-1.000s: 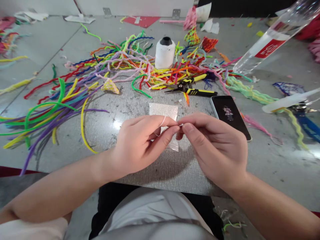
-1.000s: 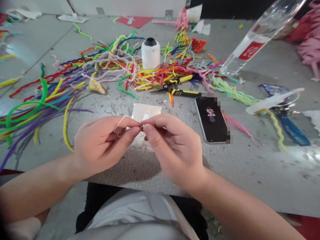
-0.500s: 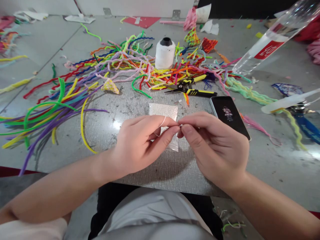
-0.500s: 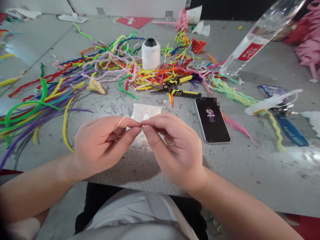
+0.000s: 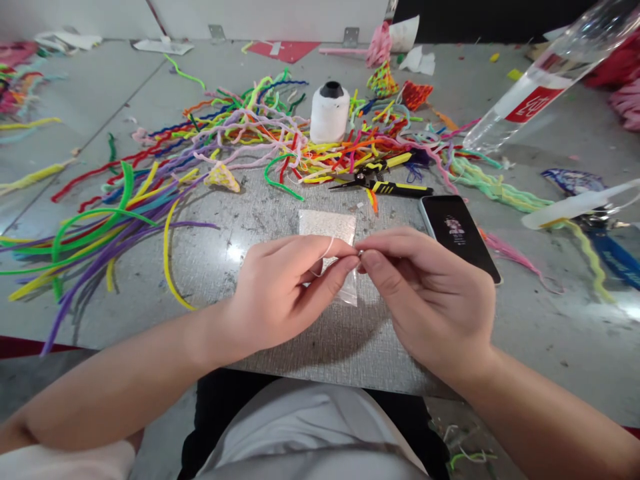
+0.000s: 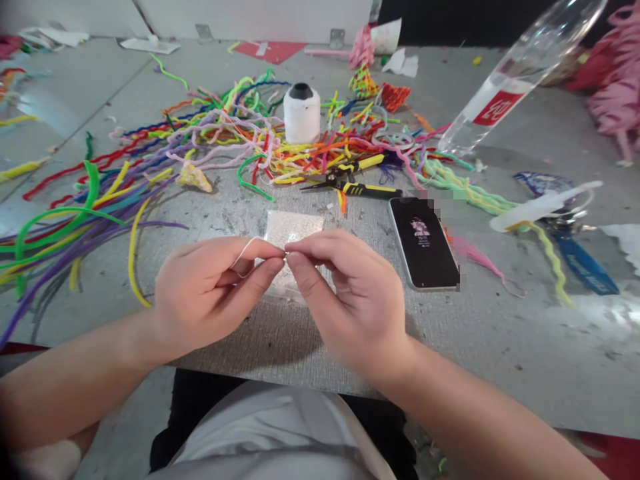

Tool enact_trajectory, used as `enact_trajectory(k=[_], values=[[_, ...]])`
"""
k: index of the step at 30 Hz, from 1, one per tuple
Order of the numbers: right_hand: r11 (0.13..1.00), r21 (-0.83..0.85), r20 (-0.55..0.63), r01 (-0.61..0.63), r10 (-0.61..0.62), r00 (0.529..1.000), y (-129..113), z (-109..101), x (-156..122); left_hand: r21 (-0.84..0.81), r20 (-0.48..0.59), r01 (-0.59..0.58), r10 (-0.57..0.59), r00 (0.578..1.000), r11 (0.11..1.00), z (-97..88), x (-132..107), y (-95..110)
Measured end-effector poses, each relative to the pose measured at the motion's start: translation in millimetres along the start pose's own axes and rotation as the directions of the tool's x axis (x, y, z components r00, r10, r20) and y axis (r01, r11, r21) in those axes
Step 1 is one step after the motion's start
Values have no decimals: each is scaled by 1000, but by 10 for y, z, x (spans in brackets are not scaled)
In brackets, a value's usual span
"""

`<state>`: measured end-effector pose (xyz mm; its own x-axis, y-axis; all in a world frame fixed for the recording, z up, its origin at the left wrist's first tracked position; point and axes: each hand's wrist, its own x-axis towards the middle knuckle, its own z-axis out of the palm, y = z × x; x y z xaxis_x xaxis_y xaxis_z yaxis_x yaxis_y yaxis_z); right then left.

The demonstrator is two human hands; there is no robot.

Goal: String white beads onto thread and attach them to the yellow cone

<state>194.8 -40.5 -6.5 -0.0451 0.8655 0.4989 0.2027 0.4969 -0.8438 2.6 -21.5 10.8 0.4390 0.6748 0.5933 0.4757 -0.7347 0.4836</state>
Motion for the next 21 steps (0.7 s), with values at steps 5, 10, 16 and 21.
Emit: enact_trajectory(k=[5, 10, 16, 21], values=[[1000, -13, 5, -2, 2, 1000, 0, -8, -7, -6, -6, -4, 4, 1000, 1000, 6, 4, 0], [999, -41, 0, 13, -13, 1000, -1, -13, -17, -1, -16, -11, 11, 1000, 1000, 21, -5, -15], [996, -77, -4, 35, -35, 999, 4, 5, -17, -7, -31, -7, 7, 999, 1000, 32, -12, -25], [989, -134, -11, 67, -69, 998, -4, 19, -7, -11, -15, 22, -22, 1000, 1000, 32, -13, -28]])
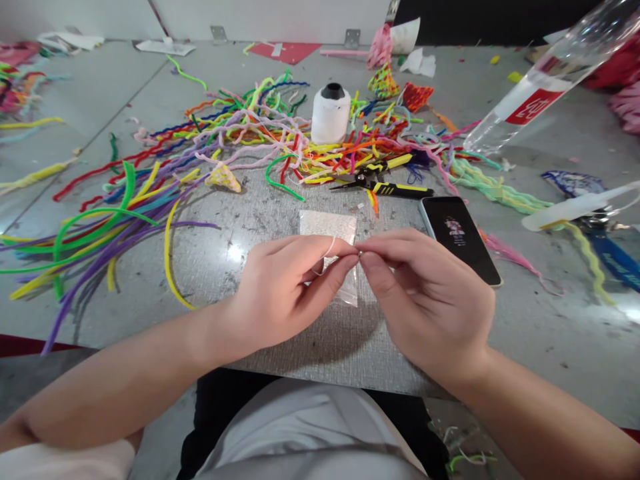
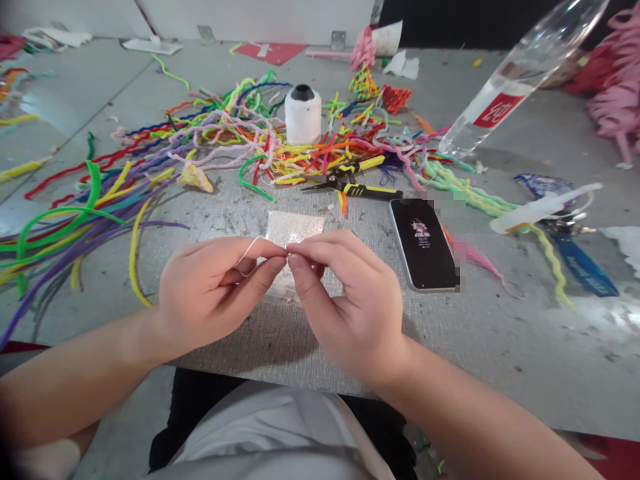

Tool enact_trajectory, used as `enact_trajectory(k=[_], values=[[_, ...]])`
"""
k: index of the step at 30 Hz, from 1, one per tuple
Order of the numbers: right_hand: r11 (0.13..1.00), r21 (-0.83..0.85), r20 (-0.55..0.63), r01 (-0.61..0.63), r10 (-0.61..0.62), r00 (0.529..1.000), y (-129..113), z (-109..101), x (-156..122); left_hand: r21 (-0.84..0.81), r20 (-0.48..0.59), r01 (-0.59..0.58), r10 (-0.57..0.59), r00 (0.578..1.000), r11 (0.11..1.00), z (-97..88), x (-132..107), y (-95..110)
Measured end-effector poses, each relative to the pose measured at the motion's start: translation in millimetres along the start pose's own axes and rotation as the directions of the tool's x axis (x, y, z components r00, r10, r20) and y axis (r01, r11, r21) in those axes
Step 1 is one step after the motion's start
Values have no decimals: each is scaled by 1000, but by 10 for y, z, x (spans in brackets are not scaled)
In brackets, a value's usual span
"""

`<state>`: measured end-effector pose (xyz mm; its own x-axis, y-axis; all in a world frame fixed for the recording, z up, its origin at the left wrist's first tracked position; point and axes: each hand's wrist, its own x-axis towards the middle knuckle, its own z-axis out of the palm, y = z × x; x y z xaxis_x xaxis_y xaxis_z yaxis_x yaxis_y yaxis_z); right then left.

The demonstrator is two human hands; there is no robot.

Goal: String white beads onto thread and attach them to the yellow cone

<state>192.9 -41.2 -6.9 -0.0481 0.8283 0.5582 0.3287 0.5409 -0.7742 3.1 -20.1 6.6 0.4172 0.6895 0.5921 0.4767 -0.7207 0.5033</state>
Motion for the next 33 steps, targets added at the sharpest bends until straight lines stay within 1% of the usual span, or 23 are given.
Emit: enact_trajectory(k=[2, 7, 11, 13, 15, 18, 24, 30, 33], values=[[999, -33, -2, 25, -25, 1000, 2, 1, 3, 5, -6, -6, 6, 1000, 1000, -1, 0, -1], [985, -113, -12, 133, -135, 991, 43, -22, 24, 21, 11, 10, -10, 1000, 1000, -13, -1, 12], [953, -171, 17, 249, -250, 968, 75, -60, 63, 11, 14, -3, 3, 1000, 1000, -12, -6, 6], [942, -186, 31, 280, -279, 960, 75, -70, 79, 9, 7, -25, 25, 1000, 1000, -3, -6, -8], [939, -193, 41, 284, -282, 959, 67, -70, 88, -4, 1, -32, 32, 999, 999, 6, -4, -21], [936, -205, 57, 286, -281, 958, 59, -67, 97, -15, 5, -12, 12, 1000, 1000, 9, 5, -26], [915, -217, 92, 340, -328, 940, 77, -93, 117, 22, 44, -2, 1, 999, 1000, -11, 26, -20], [926, -185, 118, 328, -310, 943, 105, -101, 124, 29, 93, -23, 21, 995, 999, -15, 37, -24], [937, -168, 114, 308, -292, 950, 117, -94, 122, 13, 78, -36, 35, 996, 999, -10, 38, -28]])
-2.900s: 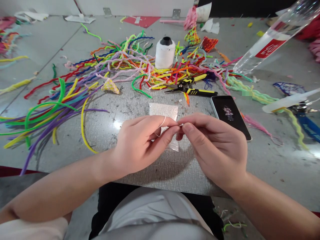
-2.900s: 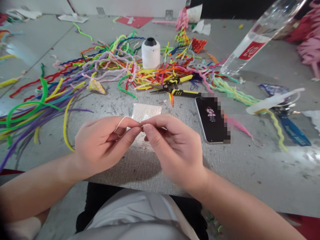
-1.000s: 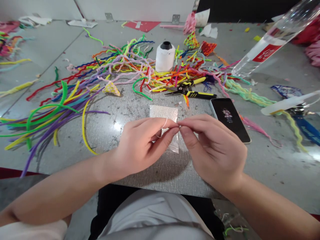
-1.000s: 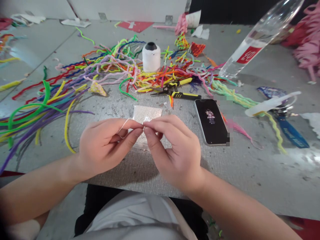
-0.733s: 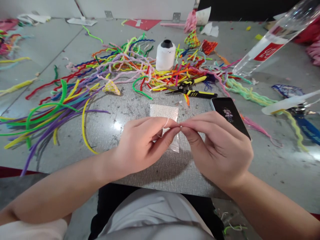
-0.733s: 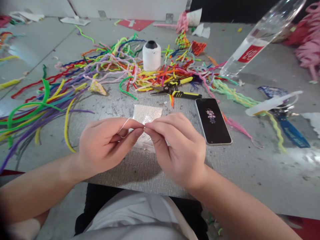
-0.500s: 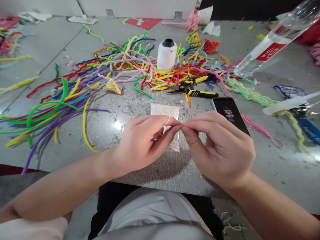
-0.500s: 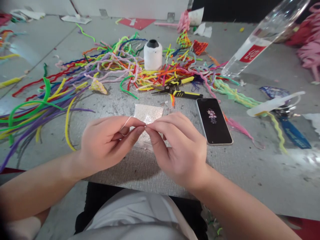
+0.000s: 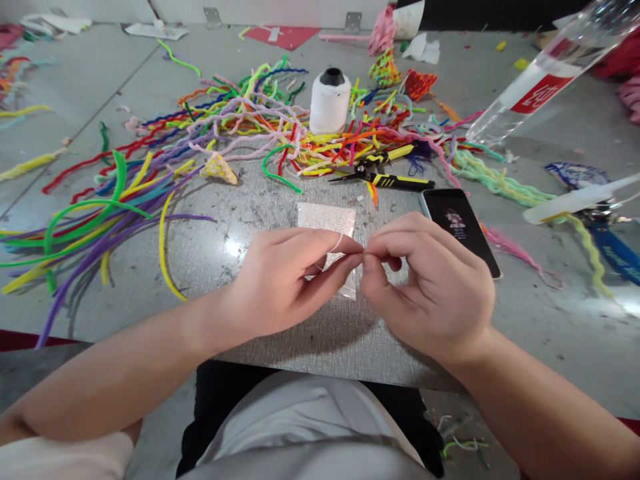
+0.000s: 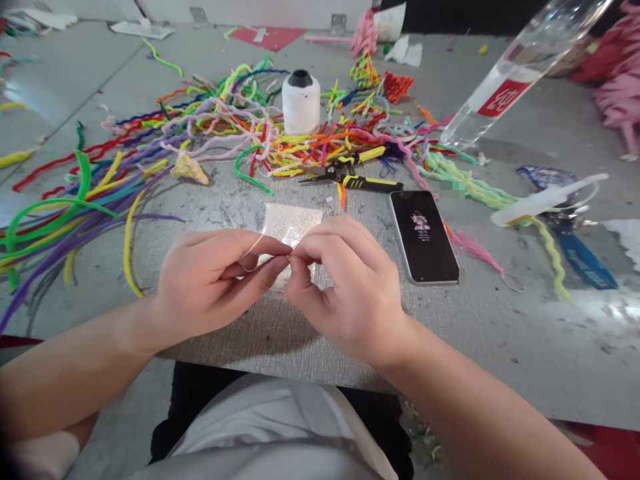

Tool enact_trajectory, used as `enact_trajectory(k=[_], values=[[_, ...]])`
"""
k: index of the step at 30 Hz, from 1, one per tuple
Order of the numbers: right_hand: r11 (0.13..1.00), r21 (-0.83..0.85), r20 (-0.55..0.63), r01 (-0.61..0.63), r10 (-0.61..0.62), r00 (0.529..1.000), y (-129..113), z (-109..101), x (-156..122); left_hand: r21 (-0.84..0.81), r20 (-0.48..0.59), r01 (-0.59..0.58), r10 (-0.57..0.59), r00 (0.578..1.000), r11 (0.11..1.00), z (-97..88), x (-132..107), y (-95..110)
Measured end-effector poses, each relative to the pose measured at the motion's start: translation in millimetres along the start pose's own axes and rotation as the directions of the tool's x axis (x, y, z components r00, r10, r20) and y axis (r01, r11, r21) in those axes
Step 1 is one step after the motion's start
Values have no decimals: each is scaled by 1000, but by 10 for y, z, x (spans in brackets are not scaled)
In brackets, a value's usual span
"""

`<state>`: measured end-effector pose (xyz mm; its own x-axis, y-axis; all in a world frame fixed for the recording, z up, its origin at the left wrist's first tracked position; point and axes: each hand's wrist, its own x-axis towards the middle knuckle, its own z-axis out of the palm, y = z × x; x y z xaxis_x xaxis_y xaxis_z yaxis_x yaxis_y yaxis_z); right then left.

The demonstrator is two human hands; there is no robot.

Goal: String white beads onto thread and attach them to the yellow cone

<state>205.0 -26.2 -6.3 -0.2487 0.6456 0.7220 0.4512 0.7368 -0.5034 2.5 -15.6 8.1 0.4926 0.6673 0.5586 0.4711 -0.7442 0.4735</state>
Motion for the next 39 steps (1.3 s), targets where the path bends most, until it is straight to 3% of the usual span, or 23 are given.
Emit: enact_trajectory(k=[4, 7, 11, 15, 17, 19, 23, 26, 29, 32, 35, 37, 39], values=[[998, 40, -20, -51, 51, 998, -29, 4, -8, -43, -21, 4, -5, 1000, 999, 12, 2, -15], [960, 148, -23, -237, 243, 970, -57, 1, -18, -98, 5, 37, -36, 999, 995, 14, 7, -26], [823, 374, 19, -429, 455, 890, -34, 16, -32, -210, 48, 134, -126, 991, 969, 7, 11, -26], [668, 563, 111, -486, 522, 846, -7, 29, -44, -438, 135, 303, -272, 953, 846, 15, 20, -26], [695, 546, 106, -468, 497, 861, -15, 16, -54, -524, 187, 365, -314, 931, 770, 22, 37, -28], [792, 465, 63, -395, 415, 907, -27, -6, -64, -590, 242, 424, -351, 905, 687, 28, 58, -29], [963, 237, -28, -127, 138, 990, -18, -33, -53, -680, 340, 521, -409, 847, 516, 36, 89, -35], [998, 62, -18, 18, -17, 1000, 10, -34, -15, -678, 391, 564, -418, 820, 472, 38, 87, -46], [995, -34, 15, 98, -98, 995, 33, -38, 22, -658, 413, 588, -428, 804, 470, 35, 84, -54], [984, -79, 36, 157, -154, 987, 53, -45, 39, -643, 414, 595, -434, 800, 482, 24, 94, -43], [977, -97, 34, 188, -185, 982, 72, -45, 31, -608, 437, 638, -471, 766, 473, 3, 111, -15], [987, -64, 11, 149, -148, 989, 73, -43, 17, -607, 450, 660, -493, 745, 443, -8, 116, 1], [1000, 10, -21, 27, -27, 999, 60, -42, 1, -630, 455, 660, -494, 741, 409, -11, 113, 10]])
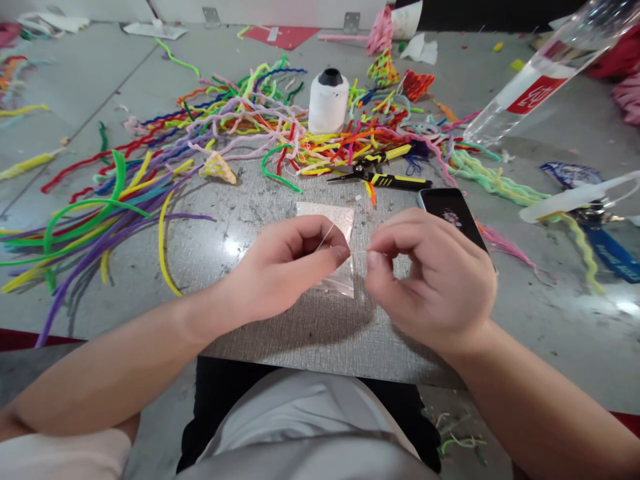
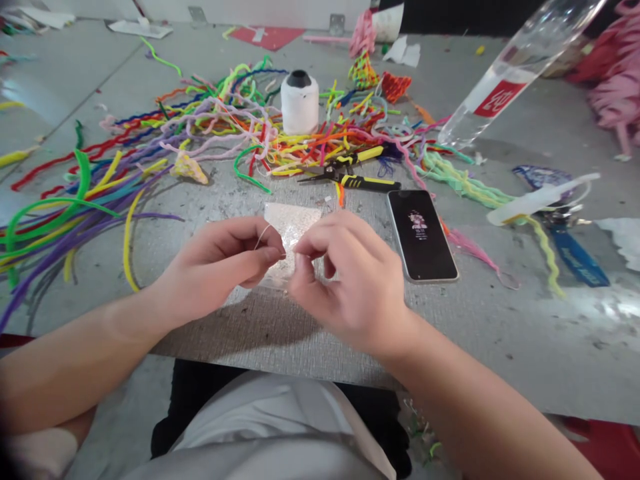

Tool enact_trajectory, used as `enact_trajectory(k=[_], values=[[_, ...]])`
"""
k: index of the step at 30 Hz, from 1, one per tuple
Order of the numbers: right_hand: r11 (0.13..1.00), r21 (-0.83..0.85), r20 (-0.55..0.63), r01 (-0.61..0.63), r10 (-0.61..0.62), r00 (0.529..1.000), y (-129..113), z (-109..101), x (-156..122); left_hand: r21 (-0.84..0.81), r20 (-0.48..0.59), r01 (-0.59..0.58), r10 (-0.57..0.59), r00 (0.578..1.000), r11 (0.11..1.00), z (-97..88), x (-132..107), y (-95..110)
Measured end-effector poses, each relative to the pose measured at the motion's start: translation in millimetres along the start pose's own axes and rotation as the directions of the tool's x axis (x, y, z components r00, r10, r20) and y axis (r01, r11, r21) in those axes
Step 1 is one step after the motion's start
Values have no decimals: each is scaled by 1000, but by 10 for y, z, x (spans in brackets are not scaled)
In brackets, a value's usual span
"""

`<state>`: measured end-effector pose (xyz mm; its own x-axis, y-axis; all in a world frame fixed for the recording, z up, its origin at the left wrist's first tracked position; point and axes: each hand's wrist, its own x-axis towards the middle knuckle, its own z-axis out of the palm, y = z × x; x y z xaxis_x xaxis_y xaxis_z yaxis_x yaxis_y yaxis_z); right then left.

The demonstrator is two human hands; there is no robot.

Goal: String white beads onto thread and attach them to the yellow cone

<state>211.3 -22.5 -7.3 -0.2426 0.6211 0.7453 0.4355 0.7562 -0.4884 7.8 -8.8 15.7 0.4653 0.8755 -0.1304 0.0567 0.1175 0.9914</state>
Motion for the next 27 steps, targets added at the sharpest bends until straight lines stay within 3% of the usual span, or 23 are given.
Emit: enact_trajectory(k=[4, 11, 13, 15, 18, 21, 27], values=[[950, 165, -40, -264, 274, 961, -33, 19, -39, -86, 7, 36, -35, 999, 996, 7, 4, -14], [866, 357, -220, -349, 441, 870, 7, 75, -112, -209, -1, 127, -131, 991, 969, 28, 41, 3], [855, 369, -127, -365, 435, 891, 20, 58, -109, -240, 5, 138, -141, 990, 961, 30, 46, 6], [875, 313, 44, -370, 376, 926, 27, 35, -88, -268, 13, 150, -152, 988, 952, 26, 49, 1], [939, 192, 194, -287, 250, 949, 28, 16, -39, -300, 35, 162, -159, 987, 940, 13, 52, -5], [968, 115, 188, -222, 199, 962, 24, 10, -2, -302, 26, 173, -174, 984, 937, 7, 58, 3], [948, 104, 140, -301, 285, 948, 35, 20, -10, -292, 14, 185, -190, 982, 938, 10, 74, 17]])
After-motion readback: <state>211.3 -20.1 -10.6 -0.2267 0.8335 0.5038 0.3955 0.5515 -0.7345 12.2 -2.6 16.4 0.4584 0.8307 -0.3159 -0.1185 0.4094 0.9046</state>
